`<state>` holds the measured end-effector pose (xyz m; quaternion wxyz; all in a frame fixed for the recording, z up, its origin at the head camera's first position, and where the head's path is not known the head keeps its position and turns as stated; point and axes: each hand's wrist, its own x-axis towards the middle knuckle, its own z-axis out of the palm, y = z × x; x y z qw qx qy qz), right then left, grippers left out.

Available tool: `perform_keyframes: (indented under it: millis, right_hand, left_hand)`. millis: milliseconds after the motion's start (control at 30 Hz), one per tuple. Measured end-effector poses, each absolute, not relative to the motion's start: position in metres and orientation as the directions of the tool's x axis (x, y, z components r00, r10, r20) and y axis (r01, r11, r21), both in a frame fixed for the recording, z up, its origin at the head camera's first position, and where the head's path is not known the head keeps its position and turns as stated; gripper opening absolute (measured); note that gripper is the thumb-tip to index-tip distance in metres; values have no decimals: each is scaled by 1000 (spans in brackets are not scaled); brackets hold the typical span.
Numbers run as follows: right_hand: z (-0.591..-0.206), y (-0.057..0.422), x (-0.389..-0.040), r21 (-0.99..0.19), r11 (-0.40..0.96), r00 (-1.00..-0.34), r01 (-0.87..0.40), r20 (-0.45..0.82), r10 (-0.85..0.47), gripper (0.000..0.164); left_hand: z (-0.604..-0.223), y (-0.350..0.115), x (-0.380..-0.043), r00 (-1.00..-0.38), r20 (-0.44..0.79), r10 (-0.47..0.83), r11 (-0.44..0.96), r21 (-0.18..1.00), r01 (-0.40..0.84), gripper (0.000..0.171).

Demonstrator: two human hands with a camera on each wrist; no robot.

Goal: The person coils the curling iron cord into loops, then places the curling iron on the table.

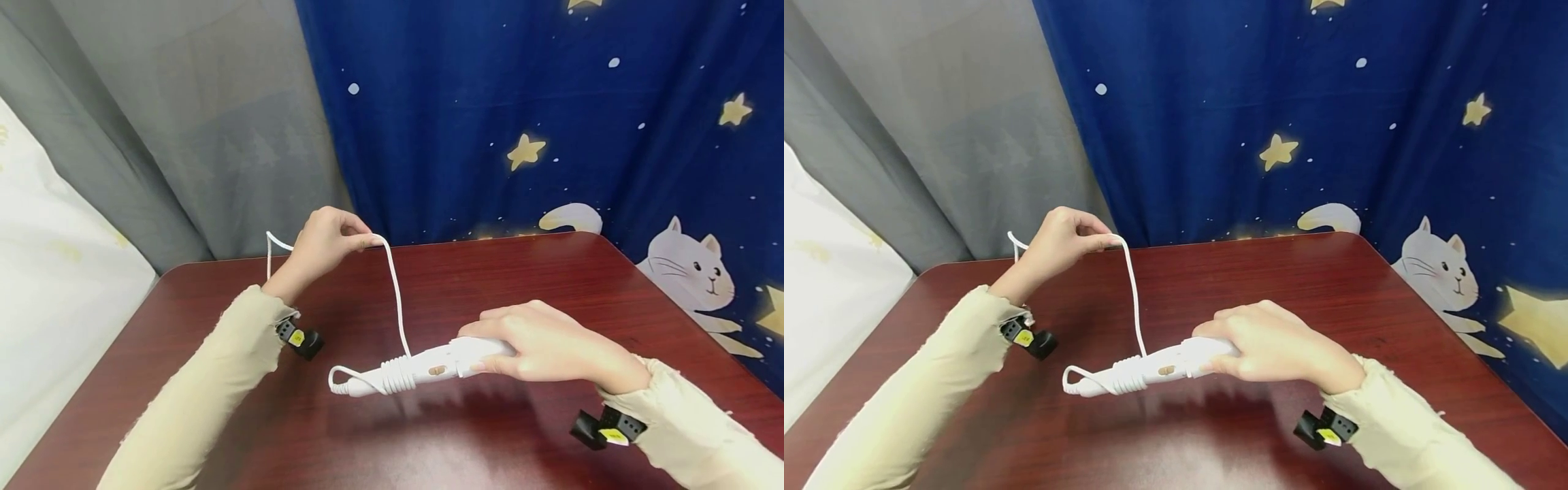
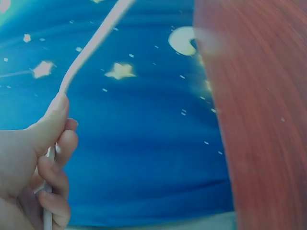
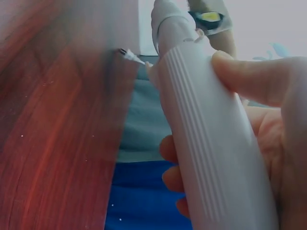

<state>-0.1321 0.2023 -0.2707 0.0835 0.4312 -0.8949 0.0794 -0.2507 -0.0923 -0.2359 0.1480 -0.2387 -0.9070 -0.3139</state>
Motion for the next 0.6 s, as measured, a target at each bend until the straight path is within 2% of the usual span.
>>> perform_keyframes:
  millis: [300,600]
  right_hand:
    - [-280,198,-146,-39,676,-670,-736,184,-719,30]
    - [-297,197,-166,-33,729,-722,-684,174,-670,33]
  left_hand:
    - [-218,-97,-227,-795,461,394,511,610,606,16]
    - [-217,-91,-200,-808,401,432,413,708,572,11]
